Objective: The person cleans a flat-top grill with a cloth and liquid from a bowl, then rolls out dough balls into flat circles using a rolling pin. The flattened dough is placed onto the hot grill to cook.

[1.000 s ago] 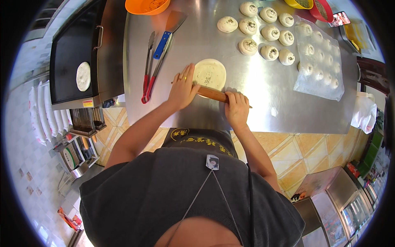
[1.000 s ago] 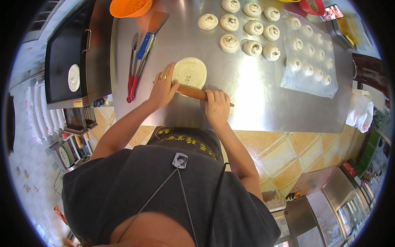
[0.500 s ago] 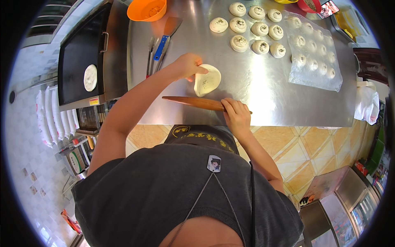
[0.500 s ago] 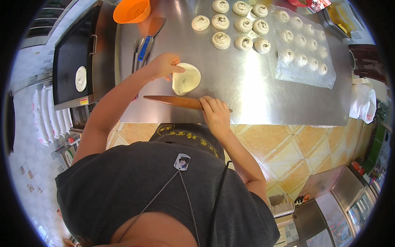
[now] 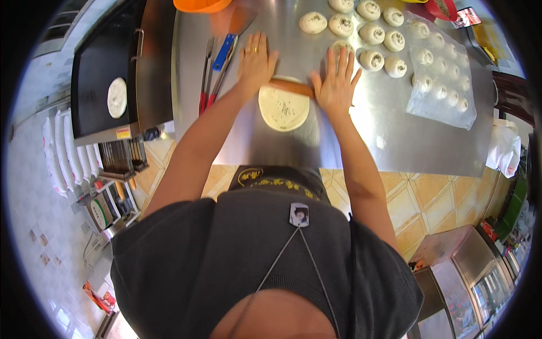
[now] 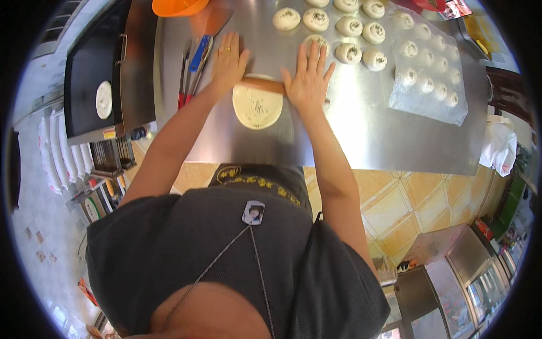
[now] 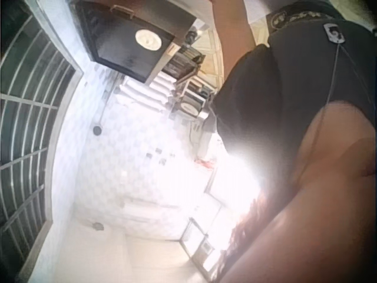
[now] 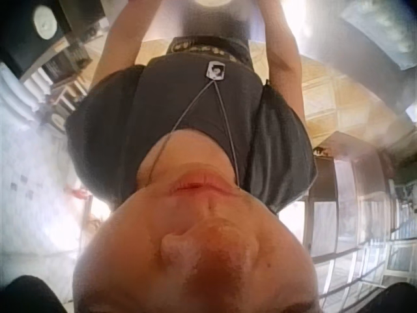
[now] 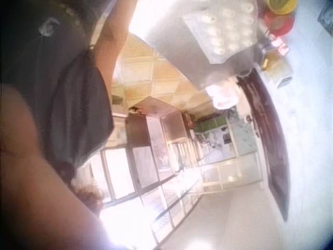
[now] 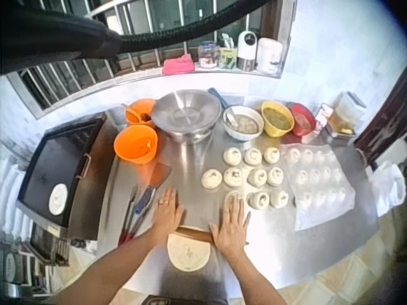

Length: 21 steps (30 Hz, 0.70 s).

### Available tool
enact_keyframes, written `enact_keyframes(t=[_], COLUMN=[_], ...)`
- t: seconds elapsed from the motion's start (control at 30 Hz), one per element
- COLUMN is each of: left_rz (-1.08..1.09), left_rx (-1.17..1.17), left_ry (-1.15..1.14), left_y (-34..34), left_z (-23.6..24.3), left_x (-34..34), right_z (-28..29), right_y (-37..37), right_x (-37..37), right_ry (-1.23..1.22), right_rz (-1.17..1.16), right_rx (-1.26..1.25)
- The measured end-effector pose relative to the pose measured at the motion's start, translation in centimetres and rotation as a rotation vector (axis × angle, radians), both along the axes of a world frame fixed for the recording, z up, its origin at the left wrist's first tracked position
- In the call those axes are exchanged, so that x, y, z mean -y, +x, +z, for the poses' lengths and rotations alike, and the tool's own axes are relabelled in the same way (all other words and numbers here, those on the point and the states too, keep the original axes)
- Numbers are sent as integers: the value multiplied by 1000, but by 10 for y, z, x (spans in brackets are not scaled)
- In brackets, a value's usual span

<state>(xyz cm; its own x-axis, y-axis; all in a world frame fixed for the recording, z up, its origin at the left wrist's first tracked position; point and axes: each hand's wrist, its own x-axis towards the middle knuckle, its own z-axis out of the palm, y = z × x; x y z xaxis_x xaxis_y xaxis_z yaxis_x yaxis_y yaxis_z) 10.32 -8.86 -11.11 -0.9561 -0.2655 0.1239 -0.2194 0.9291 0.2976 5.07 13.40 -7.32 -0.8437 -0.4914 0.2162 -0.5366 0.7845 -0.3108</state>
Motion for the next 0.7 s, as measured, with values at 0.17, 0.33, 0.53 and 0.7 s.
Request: enact_keyframes(t=[0.17,0.33,0.53,0.7], left_rz=[-177,-162,-160,-188], left_rx=[171,10,9,193], left_ry=[120,70,73,286], left_y=[105,38,36,117], left_z=[13,13,8,25], left_x=[-29,-14,-7,-32], right_z=[8,-5,-10,5], right_y=[101,44,36,118], right_x=[-42,-16,-9,-47], right_ry=[131,107,35,-87], right_rz=[211,39,82,132], right_rx=[319,123,92,180])
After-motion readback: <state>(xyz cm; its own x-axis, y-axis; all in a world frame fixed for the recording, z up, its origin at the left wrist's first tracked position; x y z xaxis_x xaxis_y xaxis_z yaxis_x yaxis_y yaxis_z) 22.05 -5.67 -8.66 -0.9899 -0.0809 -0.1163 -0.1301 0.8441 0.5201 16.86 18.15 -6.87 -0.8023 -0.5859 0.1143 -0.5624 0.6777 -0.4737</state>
